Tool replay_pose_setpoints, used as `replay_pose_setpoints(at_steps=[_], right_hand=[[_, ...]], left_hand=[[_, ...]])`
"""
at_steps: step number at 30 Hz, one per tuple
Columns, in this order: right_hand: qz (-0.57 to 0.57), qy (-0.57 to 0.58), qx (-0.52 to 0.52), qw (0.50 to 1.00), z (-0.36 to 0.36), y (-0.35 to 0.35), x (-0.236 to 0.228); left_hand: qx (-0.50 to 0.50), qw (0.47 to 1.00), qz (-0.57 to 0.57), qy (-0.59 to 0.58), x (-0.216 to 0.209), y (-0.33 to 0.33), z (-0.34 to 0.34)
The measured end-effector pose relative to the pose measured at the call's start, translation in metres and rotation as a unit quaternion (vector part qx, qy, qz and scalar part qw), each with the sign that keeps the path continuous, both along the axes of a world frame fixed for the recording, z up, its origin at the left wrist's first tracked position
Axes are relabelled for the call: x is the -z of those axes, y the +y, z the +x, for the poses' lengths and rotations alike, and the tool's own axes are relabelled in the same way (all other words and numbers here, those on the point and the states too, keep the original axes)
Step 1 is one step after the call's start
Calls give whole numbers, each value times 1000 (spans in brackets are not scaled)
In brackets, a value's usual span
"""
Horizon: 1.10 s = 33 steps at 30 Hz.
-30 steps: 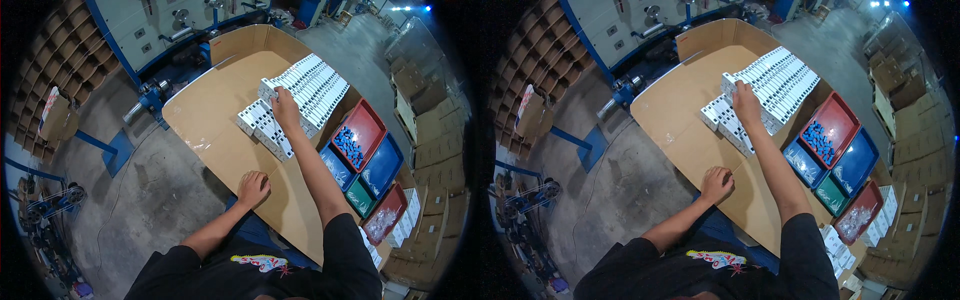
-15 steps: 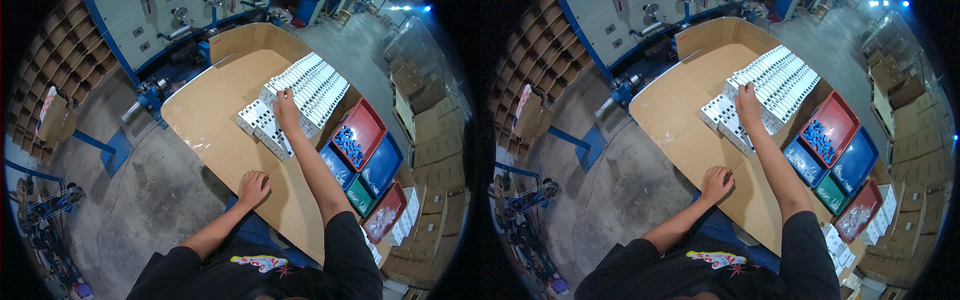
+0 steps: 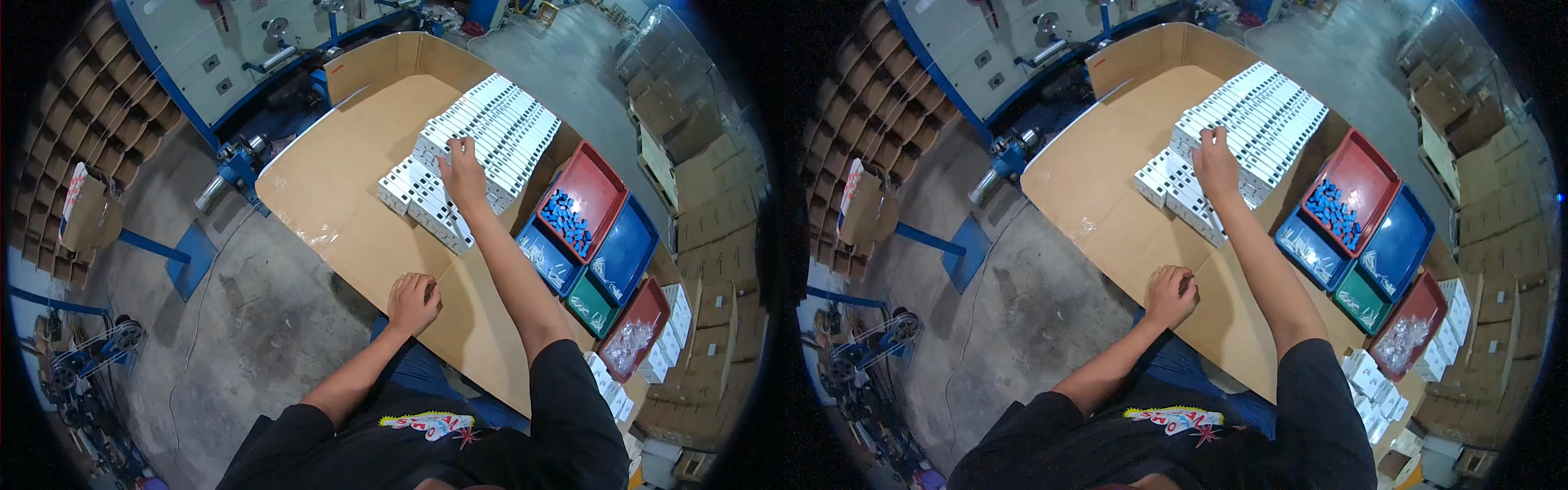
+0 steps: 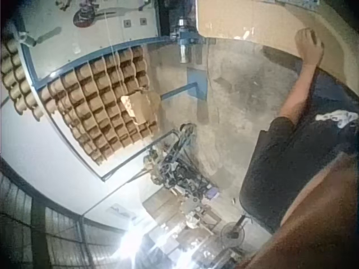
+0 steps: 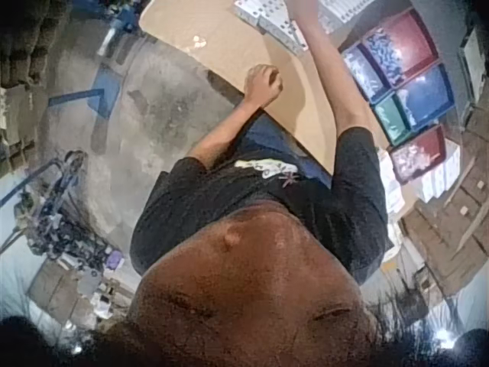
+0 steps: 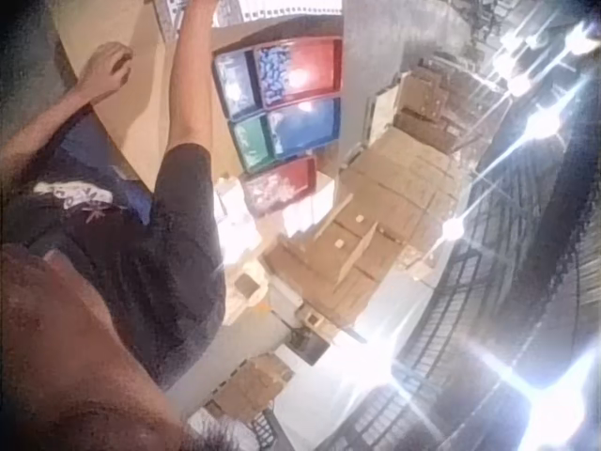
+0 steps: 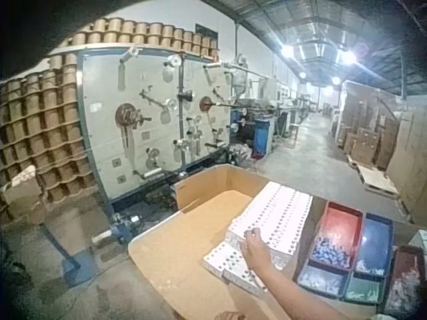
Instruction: The person assembles small electronic components by inserting white plastic pieces and blue clips into a circuit board, then places the board into a white box. They repeat this process, handling multiple boards and boxes on a table with organized trays of parts.
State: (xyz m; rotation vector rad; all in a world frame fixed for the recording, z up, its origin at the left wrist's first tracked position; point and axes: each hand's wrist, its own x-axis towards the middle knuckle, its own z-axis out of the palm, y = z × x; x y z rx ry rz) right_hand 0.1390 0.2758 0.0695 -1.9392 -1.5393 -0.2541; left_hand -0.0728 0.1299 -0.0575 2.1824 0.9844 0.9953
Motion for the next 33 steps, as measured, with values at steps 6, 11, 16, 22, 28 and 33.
replay_pose_setpoints(at_steps=[6,11,16,22,28,33], right_hand=[[33,81,-23,996,-11,-102,8],[-86,241,45,966,-23,-254,22],[-57,309,190,930,-32,-384,31],[15,333,314,889,-30,-487,13],[21,184,401,897,-14,-567,7],[-164,74,362,915,11,-613,9]], left_hand=[[15,1000,13,-14,7,3,3],[47,999,-17,2,15,0,7],[48,998,-51,2,28,-4,9],[56,992,-114,-24,38,2,4],[74,988,-135,13,39,12,3],[97,983,-155,2,36,10,6]])
